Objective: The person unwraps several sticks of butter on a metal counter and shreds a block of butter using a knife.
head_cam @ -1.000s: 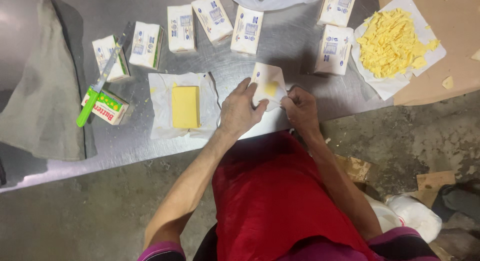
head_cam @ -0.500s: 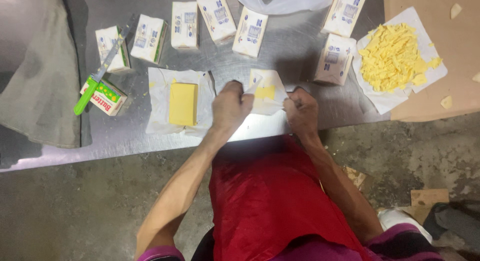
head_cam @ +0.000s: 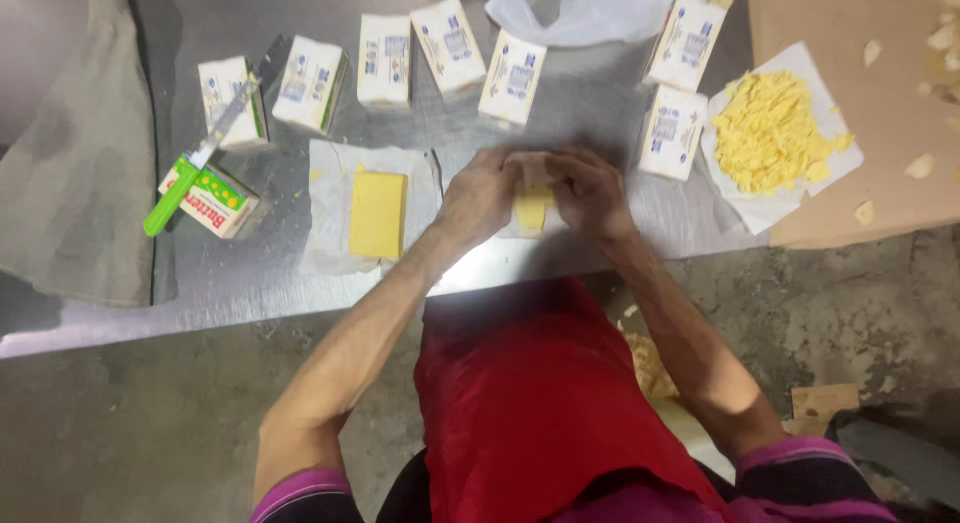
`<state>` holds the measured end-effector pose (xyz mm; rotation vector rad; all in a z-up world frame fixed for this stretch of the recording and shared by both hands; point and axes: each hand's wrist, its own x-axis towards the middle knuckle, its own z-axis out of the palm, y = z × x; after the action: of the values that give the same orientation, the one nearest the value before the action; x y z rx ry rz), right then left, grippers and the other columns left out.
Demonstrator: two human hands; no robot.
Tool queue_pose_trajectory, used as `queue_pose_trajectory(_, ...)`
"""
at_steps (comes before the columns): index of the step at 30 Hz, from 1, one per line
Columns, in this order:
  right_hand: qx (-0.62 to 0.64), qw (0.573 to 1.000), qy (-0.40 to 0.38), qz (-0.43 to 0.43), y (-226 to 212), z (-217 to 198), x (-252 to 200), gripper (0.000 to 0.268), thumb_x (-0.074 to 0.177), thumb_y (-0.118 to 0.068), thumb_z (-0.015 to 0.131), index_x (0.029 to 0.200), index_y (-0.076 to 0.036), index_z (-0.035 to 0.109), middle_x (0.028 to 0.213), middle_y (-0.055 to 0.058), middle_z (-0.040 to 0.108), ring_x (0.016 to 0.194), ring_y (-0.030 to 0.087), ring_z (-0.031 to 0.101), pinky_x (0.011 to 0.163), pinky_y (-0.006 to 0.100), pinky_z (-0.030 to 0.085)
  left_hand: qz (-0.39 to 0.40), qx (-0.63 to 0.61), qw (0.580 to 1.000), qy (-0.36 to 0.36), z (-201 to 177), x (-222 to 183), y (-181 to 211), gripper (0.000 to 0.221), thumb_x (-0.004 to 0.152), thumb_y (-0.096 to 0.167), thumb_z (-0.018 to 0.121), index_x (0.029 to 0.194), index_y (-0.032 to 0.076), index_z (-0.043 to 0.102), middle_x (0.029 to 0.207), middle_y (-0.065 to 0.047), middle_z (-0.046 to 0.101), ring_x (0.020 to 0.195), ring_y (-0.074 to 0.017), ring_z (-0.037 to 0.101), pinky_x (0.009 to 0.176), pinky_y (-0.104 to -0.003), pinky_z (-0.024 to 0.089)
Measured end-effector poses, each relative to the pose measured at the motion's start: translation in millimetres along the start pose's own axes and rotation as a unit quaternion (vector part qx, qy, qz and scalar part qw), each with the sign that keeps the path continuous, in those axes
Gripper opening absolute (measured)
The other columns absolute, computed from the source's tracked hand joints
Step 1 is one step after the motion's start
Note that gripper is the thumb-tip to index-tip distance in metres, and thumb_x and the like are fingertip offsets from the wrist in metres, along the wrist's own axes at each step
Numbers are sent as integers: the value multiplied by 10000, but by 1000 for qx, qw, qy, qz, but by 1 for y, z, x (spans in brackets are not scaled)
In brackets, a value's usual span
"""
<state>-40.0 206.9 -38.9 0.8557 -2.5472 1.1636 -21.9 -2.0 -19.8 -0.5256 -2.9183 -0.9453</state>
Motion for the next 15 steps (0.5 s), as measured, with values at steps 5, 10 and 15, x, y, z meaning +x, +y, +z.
queue_pose_trajectory(5, 263, 883, 53, 385, 29, 8, -32, 267, 1002, 11, 593, 1219, 76, 734, 974, 249, 720, 786, 244, 640, 666, 351, 496, -322, -263, 909, 26, -1, -10, -19, 246, 967, 87, 593, 1149, 72, 757, 956, -205, 769, 873, -305, 740, 825, -413, 577)
queue_pose_trajectory(10, 219, 934, 106, 263, 8, -4, -25, 319, 951, 28, 649, 1260, 106, 631, 1158, 225, 703, 1046, 251, 667, 916, 333, 530, -244, -212, 938, 123, -7, -15, -8, 283, 894, 31, 663, 1164, -50, 682, 1071, -251, 704, 967, -345, 679, 849, -430, 557)
queue_pose_trajectory(15, -148, 977, 63, -140, -2, -27, 12, 430, 789, 91, 657, 1218, 96, 680, 1170, 286, 700, 1043, 388, 670, 927, 389, 560, 174, 103, 960, 194, -12, 8, -7, 444, 711, -9, 643, 1138, 39, 756, 1212, -260, 713, 1028, -352, 674, 923, -449, 524)
